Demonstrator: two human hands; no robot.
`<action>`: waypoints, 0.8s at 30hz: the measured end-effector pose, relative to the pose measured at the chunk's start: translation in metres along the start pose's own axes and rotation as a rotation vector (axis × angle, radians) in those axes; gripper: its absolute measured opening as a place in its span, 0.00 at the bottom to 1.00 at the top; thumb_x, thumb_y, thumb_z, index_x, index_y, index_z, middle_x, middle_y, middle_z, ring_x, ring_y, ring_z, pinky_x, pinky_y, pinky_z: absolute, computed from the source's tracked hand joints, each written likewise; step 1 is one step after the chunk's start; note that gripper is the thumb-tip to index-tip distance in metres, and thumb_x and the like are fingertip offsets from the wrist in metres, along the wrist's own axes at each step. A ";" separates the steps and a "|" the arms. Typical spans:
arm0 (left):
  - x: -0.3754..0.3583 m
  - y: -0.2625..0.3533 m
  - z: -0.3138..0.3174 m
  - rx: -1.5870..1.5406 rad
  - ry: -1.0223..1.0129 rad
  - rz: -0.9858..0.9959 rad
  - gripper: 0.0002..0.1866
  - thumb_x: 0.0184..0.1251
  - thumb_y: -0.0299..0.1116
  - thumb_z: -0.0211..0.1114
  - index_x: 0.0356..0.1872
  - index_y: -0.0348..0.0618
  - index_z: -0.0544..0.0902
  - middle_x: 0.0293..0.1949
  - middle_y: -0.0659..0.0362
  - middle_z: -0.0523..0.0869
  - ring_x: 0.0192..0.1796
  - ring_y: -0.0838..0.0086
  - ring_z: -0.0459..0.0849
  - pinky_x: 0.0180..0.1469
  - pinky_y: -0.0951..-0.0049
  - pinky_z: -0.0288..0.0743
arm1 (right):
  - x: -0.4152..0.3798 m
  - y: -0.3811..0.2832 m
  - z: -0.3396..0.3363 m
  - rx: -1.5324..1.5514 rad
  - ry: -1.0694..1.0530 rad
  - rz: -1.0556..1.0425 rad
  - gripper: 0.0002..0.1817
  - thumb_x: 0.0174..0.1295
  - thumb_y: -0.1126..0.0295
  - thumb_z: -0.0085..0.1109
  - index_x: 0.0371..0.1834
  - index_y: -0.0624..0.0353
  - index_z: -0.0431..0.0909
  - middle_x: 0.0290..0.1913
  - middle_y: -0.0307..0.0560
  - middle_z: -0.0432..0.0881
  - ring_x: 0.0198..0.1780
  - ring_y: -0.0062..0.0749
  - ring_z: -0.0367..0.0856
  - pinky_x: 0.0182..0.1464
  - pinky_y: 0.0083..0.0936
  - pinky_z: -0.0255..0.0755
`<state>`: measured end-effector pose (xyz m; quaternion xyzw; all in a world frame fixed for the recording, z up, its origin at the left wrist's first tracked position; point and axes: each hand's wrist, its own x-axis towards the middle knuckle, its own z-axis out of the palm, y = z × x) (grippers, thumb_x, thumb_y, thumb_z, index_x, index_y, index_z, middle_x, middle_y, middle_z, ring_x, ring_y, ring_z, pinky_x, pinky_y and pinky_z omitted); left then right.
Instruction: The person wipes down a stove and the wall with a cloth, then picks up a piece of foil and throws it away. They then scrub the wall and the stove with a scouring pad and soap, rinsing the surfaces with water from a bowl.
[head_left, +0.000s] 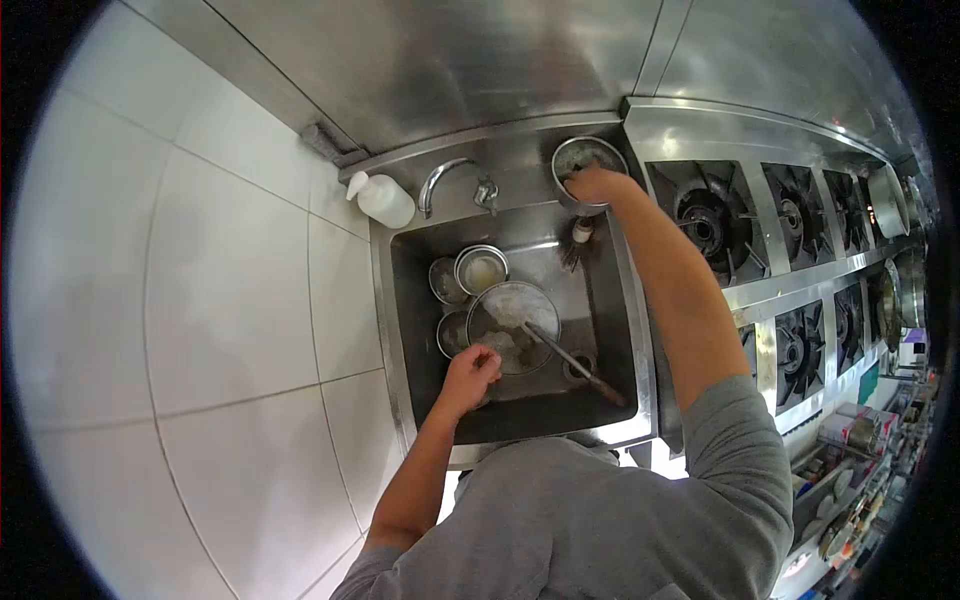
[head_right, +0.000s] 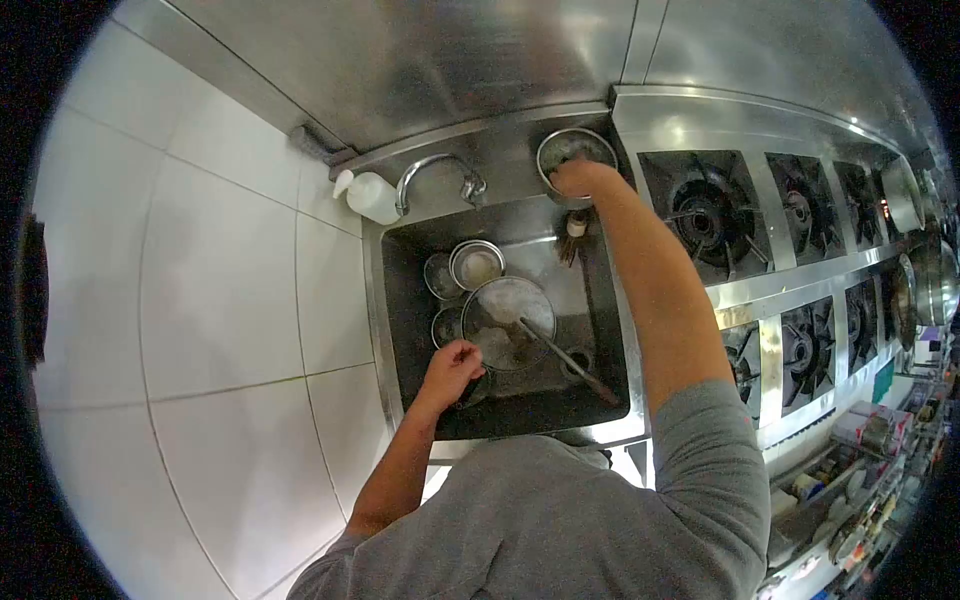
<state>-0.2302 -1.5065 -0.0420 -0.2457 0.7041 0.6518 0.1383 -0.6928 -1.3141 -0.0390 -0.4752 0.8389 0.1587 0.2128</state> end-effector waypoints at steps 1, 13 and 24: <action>0.008 -0.002 -0.004 -0.009 -0.011 -0.022 0.11 0.82 0.33 0.67 0.49 0.33 0.84 0.39 0.58 0.88 0.40 0.74 0.89 0.46 0.70 0.87 | 0.011 0.004 0.004 -0.129 -0.121 -0.086 0.22 0.78 0.65 0.44 0.65 0.59 0.83 0.73 0.58 0.81 0.74 0.64 0.78 0.75 0.68 0.70; 0.083 0.004 -0.022 -0.309 -0.036 -0.092 0.11 0.82 0.35 0.68 0.49 0.36 0.83 0.38 0.63 0.85 0.38 0.78 0.86 0.44 0.75 0.84 | 0.036 0.013 0.039 0.419 0.266 0.484 0.28 0.63 0.66 0.60 0.68 0.59 0.84 0.63 0.66 0.87 0.67 0.64 0.84 0.72 0.46 0.75; 0.115 0.058 0.002 -0.316 -0.145 0.118 0.11 0.81 0.33 0.68 0.49 0.34 0.83 0.35 0.62 0.85 0.34 0.78 0.84 0.39 0.74 0.80 | -0.062 -0.006 -0.043 0.662 0.744 0.386 0.13 0.67 0.72 0.66 0.53 0.56 0.89 0.51 0.60 0.91 0.56 0.60 0.88 0.60 0.44 0.79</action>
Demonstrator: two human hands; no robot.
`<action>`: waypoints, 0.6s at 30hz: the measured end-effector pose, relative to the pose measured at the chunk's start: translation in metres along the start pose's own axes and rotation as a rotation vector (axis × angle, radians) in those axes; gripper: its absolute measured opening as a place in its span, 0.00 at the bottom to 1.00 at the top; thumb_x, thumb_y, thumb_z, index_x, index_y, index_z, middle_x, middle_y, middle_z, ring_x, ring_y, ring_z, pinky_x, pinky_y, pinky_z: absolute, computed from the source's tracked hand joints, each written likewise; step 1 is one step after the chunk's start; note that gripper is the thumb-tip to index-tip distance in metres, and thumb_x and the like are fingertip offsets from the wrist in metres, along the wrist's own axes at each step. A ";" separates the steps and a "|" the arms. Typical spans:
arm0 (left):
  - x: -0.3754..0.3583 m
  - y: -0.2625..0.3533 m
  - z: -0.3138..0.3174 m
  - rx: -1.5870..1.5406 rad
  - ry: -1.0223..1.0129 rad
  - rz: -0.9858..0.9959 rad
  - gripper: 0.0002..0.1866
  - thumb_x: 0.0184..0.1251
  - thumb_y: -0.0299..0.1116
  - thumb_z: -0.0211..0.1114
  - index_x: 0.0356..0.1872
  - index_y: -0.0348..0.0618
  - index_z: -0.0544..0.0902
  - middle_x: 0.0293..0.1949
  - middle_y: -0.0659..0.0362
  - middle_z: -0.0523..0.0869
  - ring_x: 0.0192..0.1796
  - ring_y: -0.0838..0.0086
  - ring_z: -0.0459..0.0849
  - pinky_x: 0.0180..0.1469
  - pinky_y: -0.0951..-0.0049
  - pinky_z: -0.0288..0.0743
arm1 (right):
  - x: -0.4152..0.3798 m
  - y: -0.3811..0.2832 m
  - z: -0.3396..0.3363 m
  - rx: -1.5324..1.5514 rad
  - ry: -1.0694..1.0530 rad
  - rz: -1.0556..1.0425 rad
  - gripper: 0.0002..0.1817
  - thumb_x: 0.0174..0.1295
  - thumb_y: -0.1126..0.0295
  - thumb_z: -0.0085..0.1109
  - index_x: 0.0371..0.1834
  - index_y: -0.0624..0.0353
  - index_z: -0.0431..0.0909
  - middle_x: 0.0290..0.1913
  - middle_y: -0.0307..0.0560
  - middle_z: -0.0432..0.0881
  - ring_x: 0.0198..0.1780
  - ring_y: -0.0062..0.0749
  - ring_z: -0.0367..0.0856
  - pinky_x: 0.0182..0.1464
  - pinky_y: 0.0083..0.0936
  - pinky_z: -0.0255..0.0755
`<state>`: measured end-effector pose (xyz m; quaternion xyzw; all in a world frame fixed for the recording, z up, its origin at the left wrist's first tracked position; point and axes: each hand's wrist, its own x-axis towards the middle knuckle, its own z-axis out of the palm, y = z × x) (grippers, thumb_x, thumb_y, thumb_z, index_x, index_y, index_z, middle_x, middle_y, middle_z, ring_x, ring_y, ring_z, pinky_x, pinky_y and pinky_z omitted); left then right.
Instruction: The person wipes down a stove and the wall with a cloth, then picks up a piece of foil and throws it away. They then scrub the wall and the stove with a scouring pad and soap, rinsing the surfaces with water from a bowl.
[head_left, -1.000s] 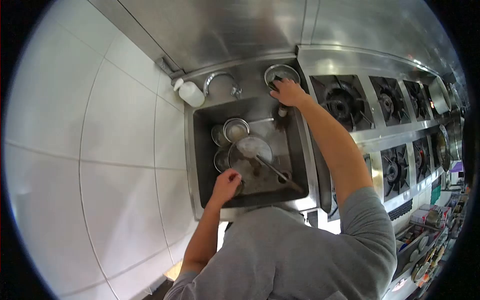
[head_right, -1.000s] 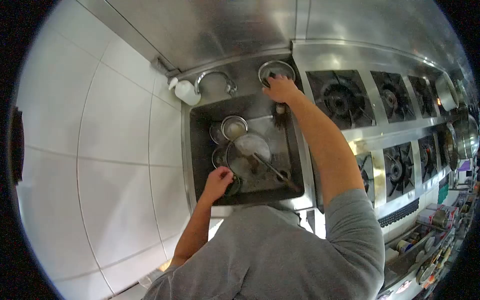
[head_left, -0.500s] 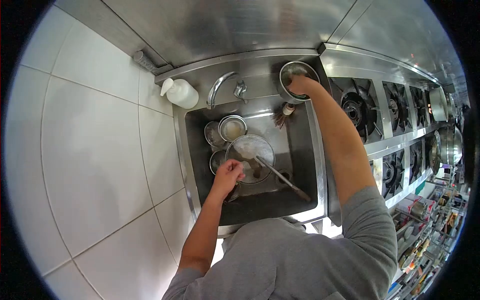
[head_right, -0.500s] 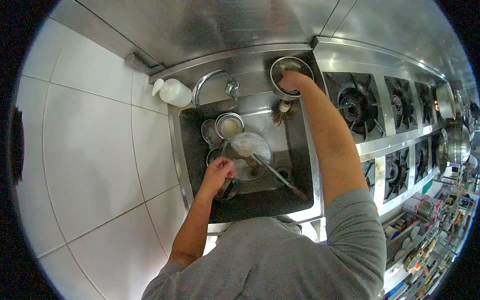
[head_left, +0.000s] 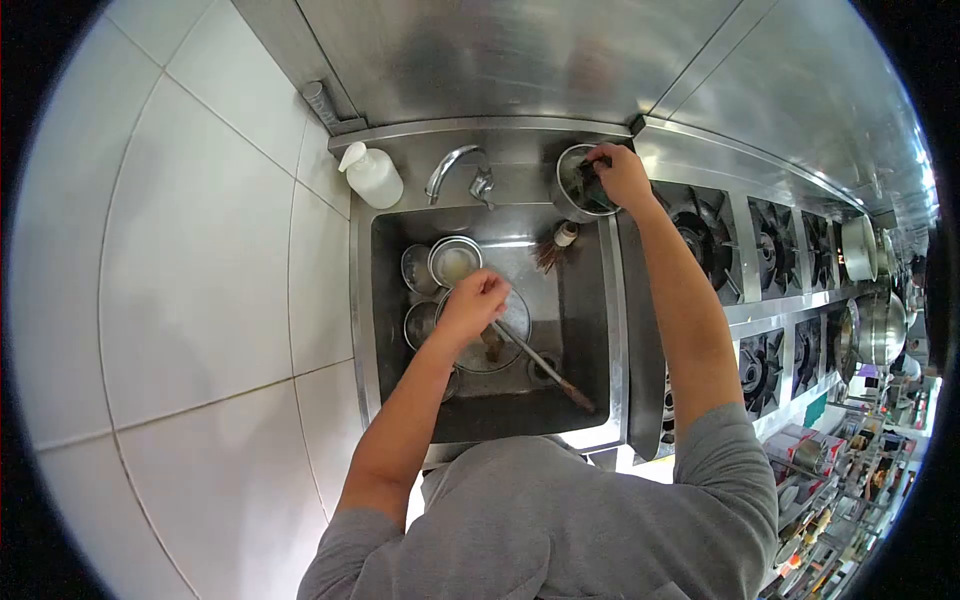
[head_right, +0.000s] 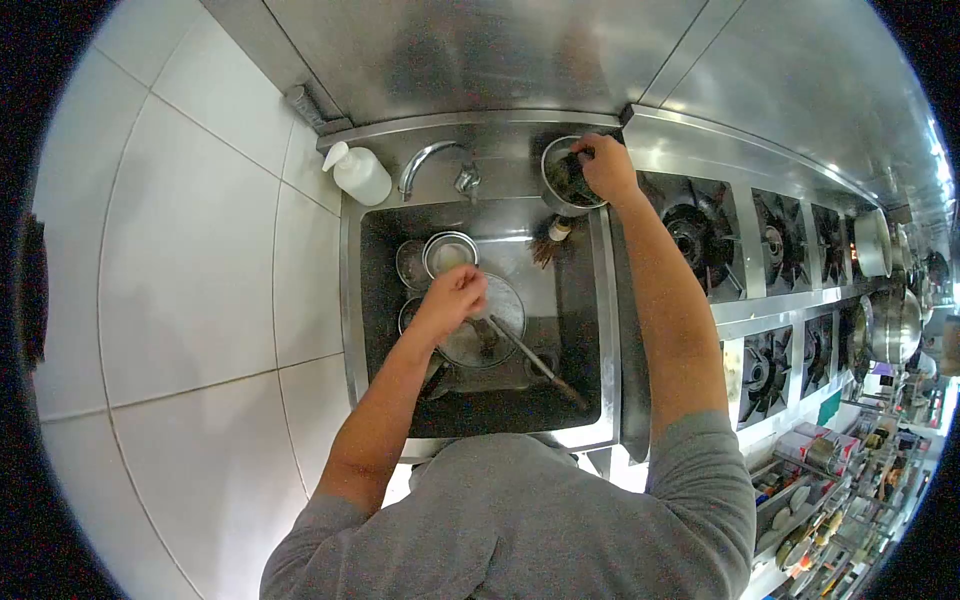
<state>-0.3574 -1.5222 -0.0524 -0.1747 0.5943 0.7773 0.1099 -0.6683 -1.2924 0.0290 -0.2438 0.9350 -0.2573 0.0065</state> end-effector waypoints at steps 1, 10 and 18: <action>0.004 0.016 0.011 0.055 0.001 0.048 0.11 0.81 0.34 0.68 0.48 0.34 0.83 0.35 0.62 0.85 0.33 0.78 0.84 0.39 0.73 0.80 | -0.002 -0.001 -0.005 0.023 0.046 -0.022 0.13 0.67 0.72 0.66 0.54 0.55 0.89 0.50 0.61 0.91 0.56 0.60 0.88 0.59 0.45 0.79; 0.032 0.078 0.054 0.264 -0.016 0.106 0.13 0.80 0.38 0.70 0.47 0.36 0.85 0.36 0.61 0.87 0.37 0.77 0.87 0.41 0.74 0.82 | -0.033 -0.030 -0.047 0.060 0.063 -0.065 0.11 0.68 0.72 0.65 0.52 0.56 0.86 0.47 0.60 0.91 0.53 0.64 0.87 0.56 0.50 0.80; 0.047 0.062 0.062 -0.027 0.071 0.253 0.15 0.78 0.38 0.71 0.51 0.34 0.86 0.35 0.62 0.86 0.34 0.77 0.83 0.36 0.70 0.76 | -0.117 -0.089 -0.006 0.391 -0.109 -0.104 0.15 0.75 0.68 0.66 0.60 0.62 0.84 0.52 0.54 0.90 0.57 0.41 0.88 0.62 0.35 0.76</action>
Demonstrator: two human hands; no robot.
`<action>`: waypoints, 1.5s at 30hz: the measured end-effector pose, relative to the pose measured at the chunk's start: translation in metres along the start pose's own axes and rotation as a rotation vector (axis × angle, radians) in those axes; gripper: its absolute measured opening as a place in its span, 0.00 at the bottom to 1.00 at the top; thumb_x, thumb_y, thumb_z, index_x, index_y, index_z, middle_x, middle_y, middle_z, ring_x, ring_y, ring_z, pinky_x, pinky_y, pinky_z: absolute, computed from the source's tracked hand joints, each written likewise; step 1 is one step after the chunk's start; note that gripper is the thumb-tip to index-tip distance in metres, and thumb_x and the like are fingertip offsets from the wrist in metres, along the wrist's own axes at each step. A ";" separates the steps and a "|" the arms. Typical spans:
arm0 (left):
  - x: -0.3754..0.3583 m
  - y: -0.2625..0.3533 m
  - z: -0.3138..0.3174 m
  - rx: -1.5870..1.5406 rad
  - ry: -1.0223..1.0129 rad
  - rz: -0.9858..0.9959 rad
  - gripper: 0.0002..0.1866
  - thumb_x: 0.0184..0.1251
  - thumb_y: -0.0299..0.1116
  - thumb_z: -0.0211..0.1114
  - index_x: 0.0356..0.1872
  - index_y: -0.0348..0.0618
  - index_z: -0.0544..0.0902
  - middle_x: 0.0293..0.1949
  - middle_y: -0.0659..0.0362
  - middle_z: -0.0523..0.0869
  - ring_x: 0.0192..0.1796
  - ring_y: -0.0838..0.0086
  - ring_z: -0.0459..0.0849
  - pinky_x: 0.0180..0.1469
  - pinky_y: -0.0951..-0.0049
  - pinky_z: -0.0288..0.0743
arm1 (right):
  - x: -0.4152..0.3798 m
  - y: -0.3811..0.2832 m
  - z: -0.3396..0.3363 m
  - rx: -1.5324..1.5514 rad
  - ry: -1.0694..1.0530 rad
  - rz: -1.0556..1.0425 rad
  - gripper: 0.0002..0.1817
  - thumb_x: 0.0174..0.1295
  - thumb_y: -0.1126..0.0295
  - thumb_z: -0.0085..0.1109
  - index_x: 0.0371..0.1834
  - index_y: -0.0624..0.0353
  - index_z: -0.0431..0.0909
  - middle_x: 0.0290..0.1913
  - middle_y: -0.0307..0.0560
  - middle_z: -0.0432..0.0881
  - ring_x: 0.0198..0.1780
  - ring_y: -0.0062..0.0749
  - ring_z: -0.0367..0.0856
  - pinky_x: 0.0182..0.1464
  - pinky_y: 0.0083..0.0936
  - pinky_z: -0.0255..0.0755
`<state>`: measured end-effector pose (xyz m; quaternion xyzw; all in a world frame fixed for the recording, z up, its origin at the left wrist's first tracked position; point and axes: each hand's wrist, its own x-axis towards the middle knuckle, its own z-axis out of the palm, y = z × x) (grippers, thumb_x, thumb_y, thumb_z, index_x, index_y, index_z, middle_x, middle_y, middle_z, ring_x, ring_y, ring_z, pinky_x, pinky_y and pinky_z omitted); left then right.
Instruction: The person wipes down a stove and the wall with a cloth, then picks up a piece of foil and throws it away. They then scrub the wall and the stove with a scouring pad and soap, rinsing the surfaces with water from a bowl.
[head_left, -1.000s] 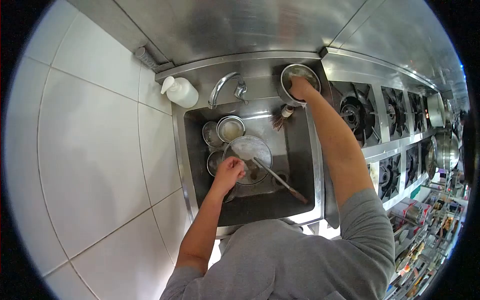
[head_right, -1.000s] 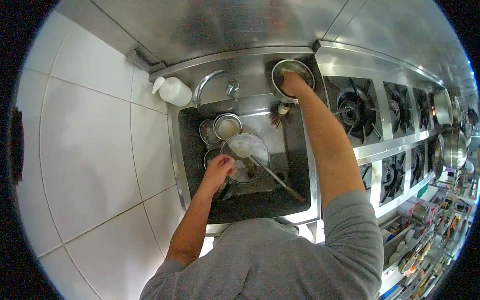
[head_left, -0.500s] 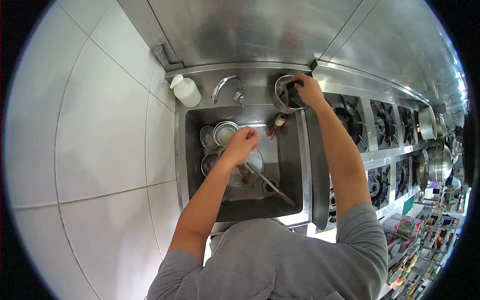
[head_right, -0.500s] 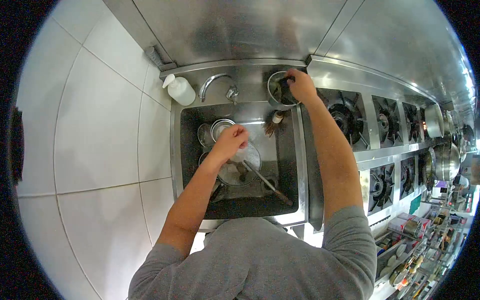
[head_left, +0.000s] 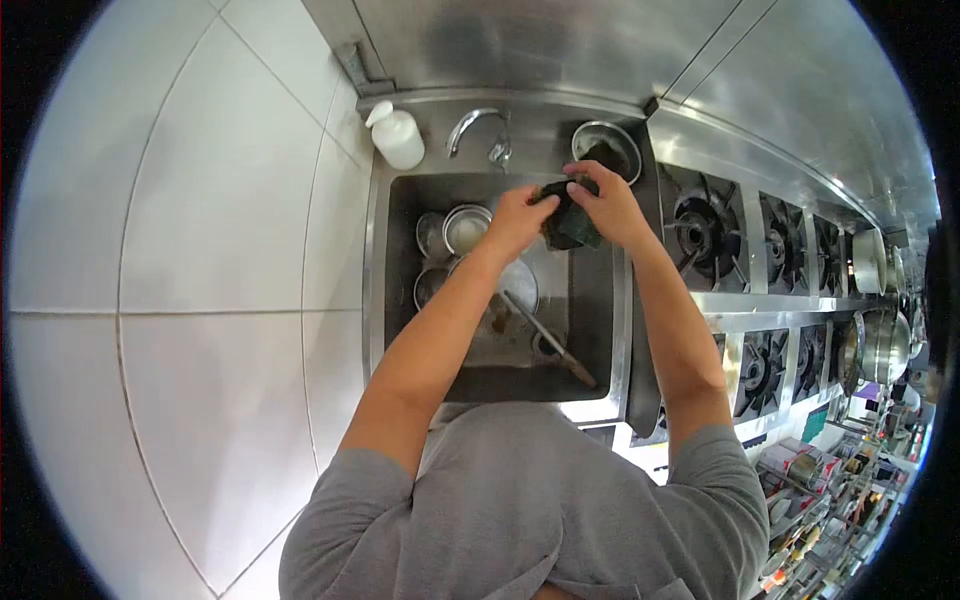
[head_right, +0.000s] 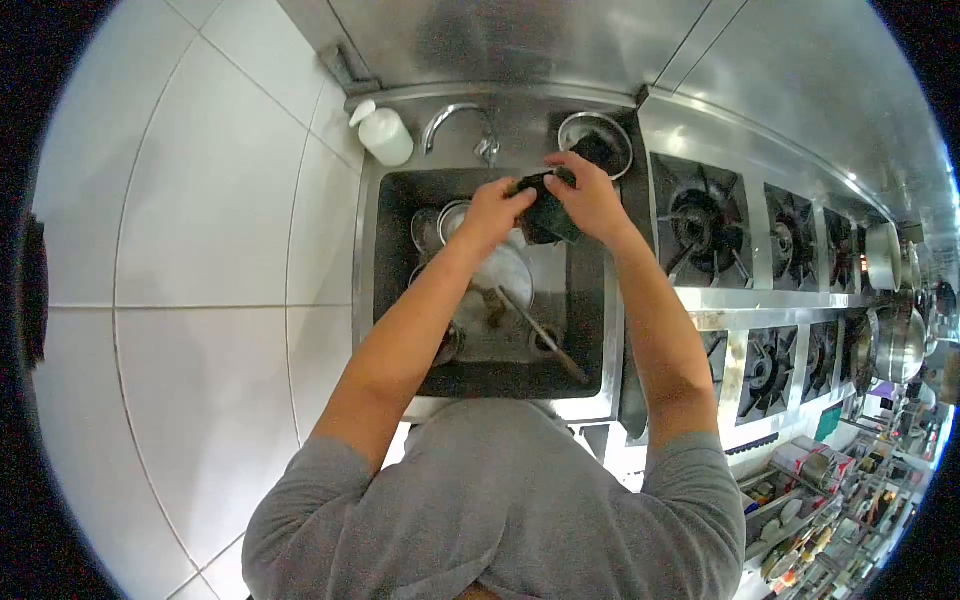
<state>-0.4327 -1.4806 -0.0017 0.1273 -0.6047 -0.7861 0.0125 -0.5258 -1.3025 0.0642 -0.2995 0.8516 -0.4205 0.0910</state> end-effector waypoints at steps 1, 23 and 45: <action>-0.010 -0.002 -0.003 0.000 0.007 -0.019 0.15 0.78 0.38 0.71 0.51 0.34 0.86 0.35 0.62 0.86 0.34 0.77 0.83 0.36 0.70 0.76 | -0.009 0.001 0.012 -0.008 0.033 0.039 0.17 0.76 0.66 0.66 0.62 0.62 0.83 0.54 0.55 0.90 0.58 0.40 0.88 0.62 0.34 0.76; -0.088 -0.075 -0.076 -0.530 0.251 -0.306 0.17 0.78 0.29 0.69 0.63 0.38 0.81 0.54 0.57 0.90 0.52 0.66 0.91 0.56 0.59 0.86 | -0.070 -0.014 0.081 -0.362 0.234 -0.259 0.07 0.71 0.72 0.68 0.49 0.59 0.82 0.48 0.54 0.86 0.51 0.50 0.87 0.53 0.42 0.80; -0.128 -0.003 -0.065 1.002 0.055 0.210 0.33 0.74 0.33 0.68 0.80 0.58 0.72 0.43 0.43 0.91 0.47 0.42 0.90 0.51 0.44 0.82 | -0.088 -0.020 0.100 -0.130 0.000 -0.122 0.06 0.76 0.72 0.61 0.50 0.61 0.77 0.49 0.58 0.86 0.53 0.60 0.85 0.57 0.51 0.73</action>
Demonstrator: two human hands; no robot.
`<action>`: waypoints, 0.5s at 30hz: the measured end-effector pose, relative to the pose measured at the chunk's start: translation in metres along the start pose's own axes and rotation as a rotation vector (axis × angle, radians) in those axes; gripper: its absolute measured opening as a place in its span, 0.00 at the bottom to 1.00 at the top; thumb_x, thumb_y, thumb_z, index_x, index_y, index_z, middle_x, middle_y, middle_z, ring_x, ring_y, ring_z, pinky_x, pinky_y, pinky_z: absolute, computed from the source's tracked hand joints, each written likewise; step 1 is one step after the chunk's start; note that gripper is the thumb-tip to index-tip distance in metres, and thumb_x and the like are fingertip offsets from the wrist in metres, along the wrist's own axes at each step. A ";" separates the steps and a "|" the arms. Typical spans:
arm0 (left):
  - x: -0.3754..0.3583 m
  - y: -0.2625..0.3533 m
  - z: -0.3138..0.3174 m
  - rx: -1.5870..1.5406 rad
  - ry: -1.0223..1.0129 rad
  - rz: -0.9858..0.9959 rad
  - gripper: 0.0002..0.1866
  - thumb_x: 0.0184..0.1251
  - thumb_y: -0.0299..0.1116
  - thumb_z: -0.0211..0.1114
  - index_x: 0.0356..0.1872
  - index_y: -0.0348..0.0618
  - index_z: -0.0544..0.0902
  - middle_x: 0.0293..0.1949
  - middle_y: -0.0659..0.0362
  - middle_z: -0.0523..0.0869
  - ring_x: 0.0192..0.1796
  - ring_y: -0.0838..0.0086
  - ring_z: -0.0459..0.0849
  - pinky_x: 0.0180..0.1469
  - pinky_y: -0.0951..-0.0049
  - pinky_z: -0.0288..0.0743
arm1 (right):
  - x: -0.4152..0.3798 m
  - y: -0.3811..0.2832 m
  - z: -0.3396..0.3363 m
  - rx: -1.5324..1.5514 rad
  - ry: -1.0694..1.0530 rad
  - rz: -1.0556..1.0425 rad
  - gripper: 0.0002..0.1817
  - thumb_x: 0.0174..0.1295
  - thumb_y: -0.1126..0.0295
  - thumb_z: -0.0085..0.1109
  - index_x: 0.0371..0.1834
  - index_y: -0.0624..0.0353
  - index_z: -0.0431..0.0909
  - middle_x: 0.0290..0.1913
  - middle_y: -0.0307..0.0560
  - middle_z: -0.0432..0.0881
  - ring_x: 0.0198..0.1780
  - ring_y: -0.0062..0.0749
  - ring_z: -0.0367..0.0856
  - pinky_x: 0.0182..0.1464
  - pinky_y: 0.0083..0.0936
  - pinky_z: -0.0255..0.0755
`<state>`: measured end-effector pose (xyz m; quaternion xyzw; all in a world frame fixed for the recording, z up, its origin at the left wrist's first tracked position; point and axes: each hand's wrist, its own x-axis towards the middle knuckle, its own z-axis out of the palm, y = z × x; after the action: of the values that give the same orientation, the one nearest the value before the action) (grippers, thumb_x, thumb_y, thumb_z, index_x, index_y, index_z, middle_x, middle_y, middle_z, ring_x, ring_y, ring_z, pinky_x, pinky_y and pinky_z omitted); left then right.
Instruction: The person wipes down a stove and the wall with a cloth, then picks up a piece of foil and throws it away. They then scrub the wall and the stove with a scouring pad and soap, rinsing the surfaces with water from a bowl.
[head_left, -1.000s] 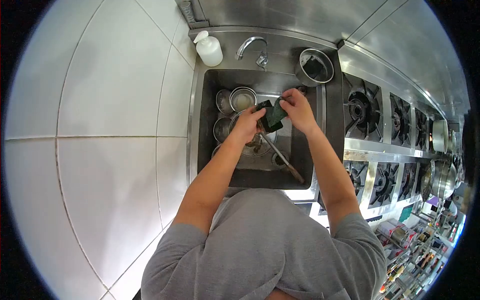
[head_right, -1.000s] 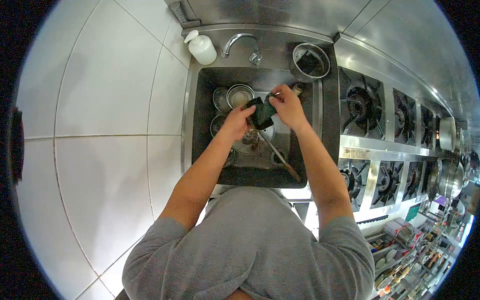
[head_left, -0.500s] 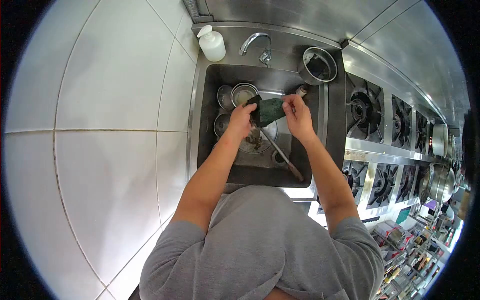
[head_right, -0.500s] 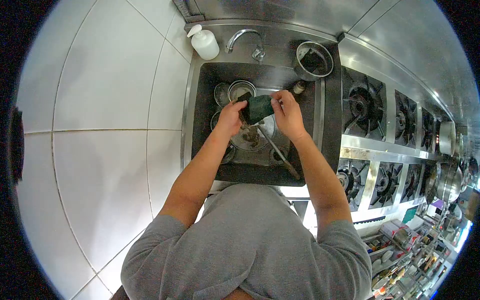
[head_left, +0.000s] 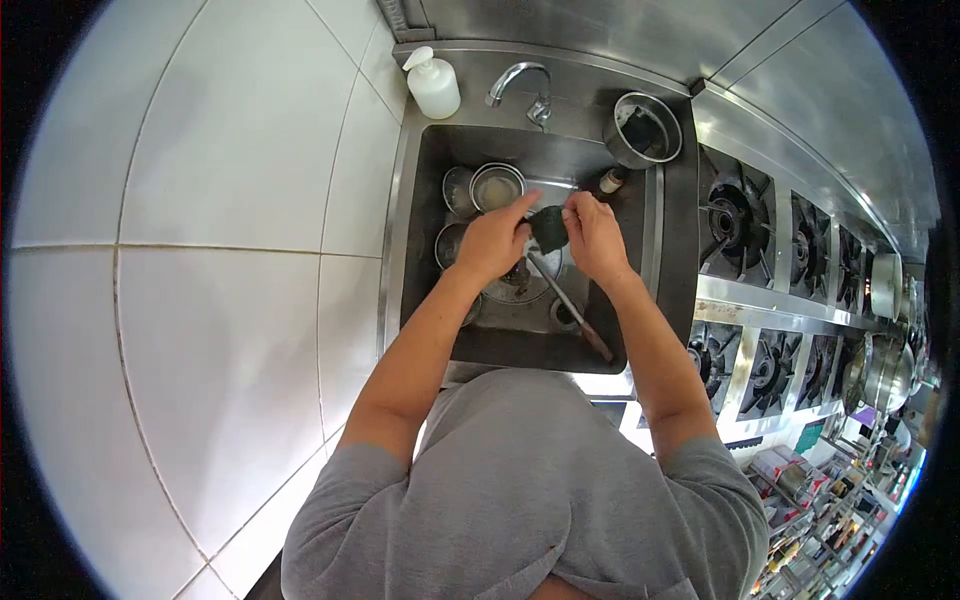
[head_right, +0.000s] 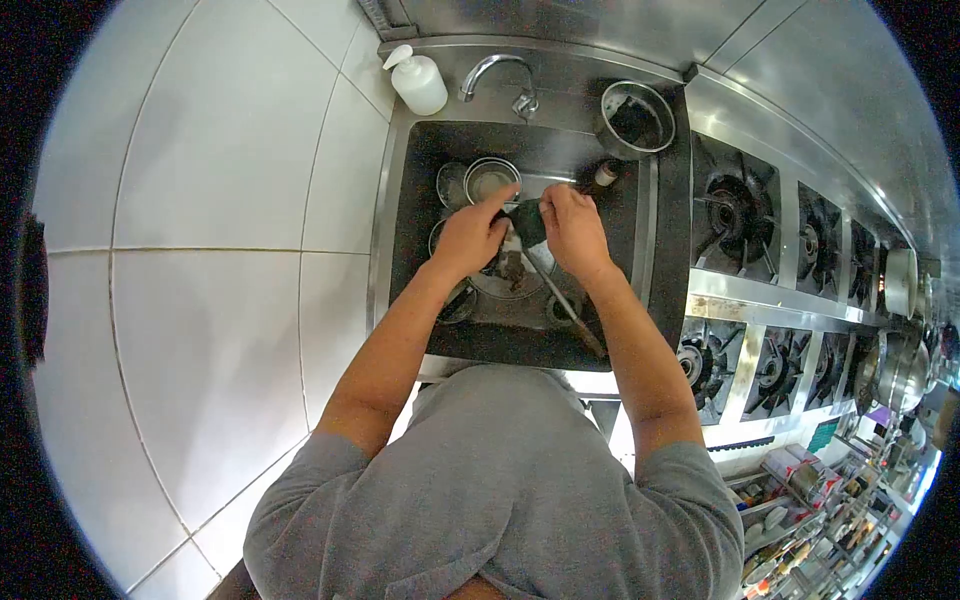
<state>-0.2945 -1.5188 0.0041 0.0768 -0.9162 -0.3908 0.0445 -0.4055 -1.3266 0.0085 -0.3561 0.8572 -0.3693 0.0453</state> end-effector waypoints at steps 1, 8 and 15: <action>0.002 0.001 0.004 -0.066 0.035 0.036 0.26 0.75 0.33 0.68 0.72 0.54 0.79 0.45 0.44 0.92 0.48 0.43 0.90 0.51 0.45 0.82 | 0.001 -0.002 0.000 -0.033 -0.027 -0.034 0.06 0.76 0.71 0.61 0.50 0.60 0.77 0.48 0.57 0.86 0.51 0.60 0.85 0.57 0.51 0.73; 0.015 0.002 -0.005 -0.092 -0.064 -0.039 0.13 0.72 0.36 0.73 0.51 0.40 0.88 0.42 0.42 0.91 0.46 0.45 0.91 0.49 0.51 0.82 | -0.005 -0.002 0.007 0.127 -0.034 0.042 0.05 0.76 0.73 0.62 0.50 0.60 0.78 0.45 0.56 0.87 0.46 0.55 0.88 0.50 0.46 0.78; 0.016 -0.004 -0.014 -0.071 -0.032 0.029 0.13 0.65 0.36 0.78 0.43 0.38 0.91 0.36 0.43 0.91 0.38 0.48 0.90 0.43 0.54 0.81 | -0.017 0.022 0.030 0.490 0.000 0.057 0.10 0.77 0.72 0.64 0.56 0.61 0.82 0.44 0.51 0.90 0.46 0.42 0.90 0.52 0.37 0.82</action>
<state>-0.3076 -1.5342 0.0111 0.0556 -0.9034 -0.4235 0.0383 -0.3954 -1.3230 -0.0313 -0.3103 0.7515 -0.5648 0.1409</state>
